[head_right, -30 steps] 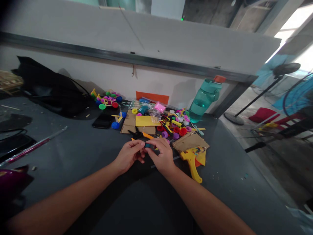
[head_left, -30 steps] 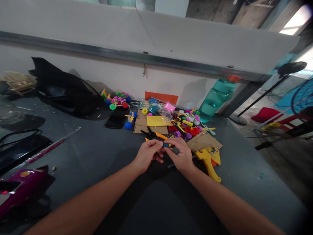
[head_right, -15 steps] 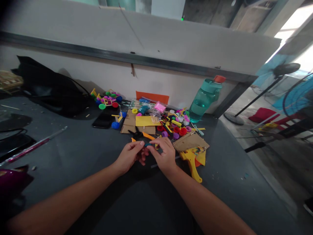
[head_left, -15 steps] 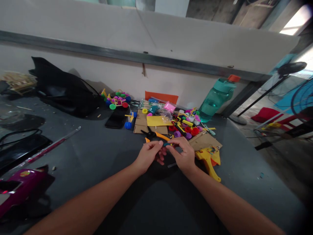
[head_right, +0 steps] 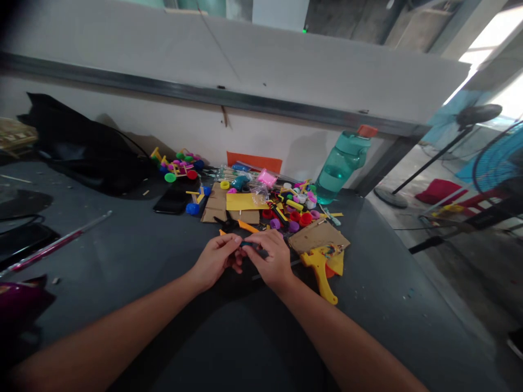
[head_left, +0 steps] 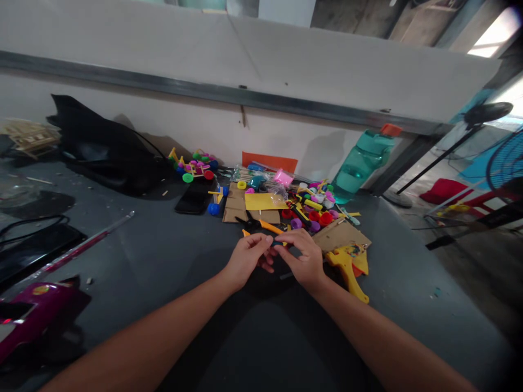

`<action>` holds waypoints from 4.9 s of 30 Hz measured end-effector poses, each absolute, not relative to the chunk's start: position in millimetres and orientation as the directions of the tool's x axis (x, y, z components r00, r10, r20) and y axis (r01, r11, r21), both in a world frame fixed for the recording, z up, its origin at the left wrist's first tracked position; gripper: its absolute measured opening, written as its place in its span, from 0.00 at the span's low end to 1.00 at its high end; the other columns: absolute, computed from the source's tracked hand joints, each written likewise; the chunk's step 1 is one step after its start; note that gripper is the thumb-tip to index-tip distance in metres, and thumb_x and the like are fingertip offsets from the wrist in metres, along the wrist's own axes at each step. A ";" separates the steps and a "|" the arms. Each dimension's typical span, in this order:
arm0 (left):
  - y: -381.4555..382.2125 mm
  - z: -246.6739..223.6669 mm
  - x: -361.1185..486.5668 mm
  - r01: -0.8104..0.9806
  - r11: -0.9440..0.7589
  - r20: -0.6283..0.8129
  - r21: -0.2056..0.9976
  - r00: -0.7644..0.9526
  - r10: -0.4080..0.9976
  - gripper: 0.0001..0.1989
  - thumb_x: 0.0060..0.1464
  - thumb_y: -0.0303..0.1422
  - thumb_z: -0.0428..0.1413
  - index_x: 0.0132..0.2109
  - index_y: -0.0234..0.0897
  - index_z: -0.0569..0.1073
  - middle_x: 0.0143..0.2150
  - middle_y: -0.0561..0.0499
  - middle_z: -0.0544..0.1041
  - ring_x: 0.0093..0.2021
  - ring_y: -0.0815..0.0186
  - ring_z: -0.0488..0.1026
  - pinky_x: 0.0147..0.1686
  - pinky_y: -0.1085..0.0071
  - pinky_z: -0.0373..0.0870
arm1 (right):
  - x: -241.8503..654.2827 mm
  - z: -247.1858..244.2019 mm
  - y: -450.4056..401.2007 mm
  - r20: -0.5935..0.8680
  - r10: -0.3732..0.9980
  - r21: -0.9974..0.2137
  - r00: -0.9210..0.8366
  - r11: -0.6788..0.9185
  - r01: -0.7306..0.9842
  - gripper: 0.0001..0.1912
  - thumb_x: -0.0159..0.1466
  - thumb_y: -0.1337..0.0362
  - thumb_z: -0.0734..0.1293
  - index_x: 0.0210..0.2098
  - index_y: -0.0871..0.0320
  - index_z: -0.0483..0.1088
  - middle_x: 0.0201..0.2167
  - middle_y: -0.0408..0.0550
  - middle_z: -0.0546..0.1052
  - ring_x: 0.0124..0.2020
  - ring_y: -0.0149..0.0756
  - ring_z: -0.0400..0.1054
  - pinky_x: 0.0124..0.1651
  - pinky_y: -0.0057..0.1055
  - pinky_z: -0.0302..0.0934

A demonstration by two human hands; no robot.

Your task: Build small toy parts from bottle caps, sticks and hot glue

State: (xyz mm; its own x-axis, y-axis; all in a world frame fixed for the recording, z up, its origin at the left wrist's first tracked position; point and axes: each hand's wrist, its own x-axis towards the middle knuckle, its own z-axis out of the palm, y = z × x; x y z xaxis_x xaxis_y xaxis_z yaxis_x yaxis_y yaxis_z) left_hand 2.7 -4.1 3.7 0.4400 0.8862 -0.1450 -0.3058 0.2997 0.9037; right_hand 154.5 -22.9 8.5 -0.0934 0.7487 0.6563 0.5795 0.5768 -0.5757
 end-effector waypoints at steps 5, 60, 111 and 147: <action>-4.3 3.7 3.1 -0.300 0.313 -0.164 0.901 0.432 0.887 0.15 0.47 0.42 0.58 0.28 0.33 0.70 0.23 0.54 0.70 0.21 0.73 0.66 0.19 0.74 0.71 | 154.2 8.0 -23.0 0.656 0.750 -0.583 -0.087 0.577 0.572 0.04 0.58 0.65 0.66 0.34 0.53 0.72 0.31 0.46 0.76 0.35 0.37 0.68 0.39 0.38 0.63; -1.6 1.8 1.6 -0.345 0.331 -0.157 0.878 0.446 0.881 0.13 0.48 0.39 0.57 0.29 0.31 0.70 0.26 0.51 0.70 0.21 0.73 0.65 0.19 0.74 0.71 | 154.1 2.4 -20.4 0.569 0.821 -0.683 -0.046 0.504 0.529 0.07 0.57 0.65 0.66 0.37 0.53 0.72 0.34 0.48 0.75 0.38 0.38 0.68 0.37 0.35 0.64; -2.2 0.0 1.6 -0.286 0.299 -0.142 0.910 0.463 0.875 0.15 0.47 0.42 0.58 0.29 0.32 0.70 0.25 0.53 0.71 0.21 0.74 0.66 0.20 0.74 0.70 | 151.5 5.9 -25.9 0.581 0.814 -0.690 -0.014 0.501 0.522 0.04 0.57 0.64 0.67 0.34 0.54 0.72 0.31 0.46 0.75 0.32 0.36 0.67 0.35 0.34 0.63; -1.8 -0.4 2.3 -0.296 0.302 -0.143 0.906 0.458 0.877 0.14 0.48 0.41 0.57 0.28 0.32 0.69 0.22 0.54 0.70 0.19 0.75 0.65 0.19 0.76 0.70 | 151.8 5.3 -23.7 0.612 0.786 -0.642 -0.084 0.556 0.528 0.06 0.56 0.66 0.68 0.35 0.54 0.72 0.32 0.46 0.75 0.36 0.36 0.67 0.36 0.34 0.63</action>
State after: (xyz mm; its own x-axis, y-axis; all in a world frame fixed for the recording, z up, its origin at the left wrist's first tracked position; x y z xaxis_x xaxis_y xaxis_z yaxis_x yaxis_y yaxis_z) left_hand 2.3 -1.8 -0.4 0.4580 0.8774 -0.1427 -0.2963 0.3020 0.9061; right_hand 151.8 -23.7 5.3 -0.0844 0.7864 0.6119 0.5279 0.5562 -0.6419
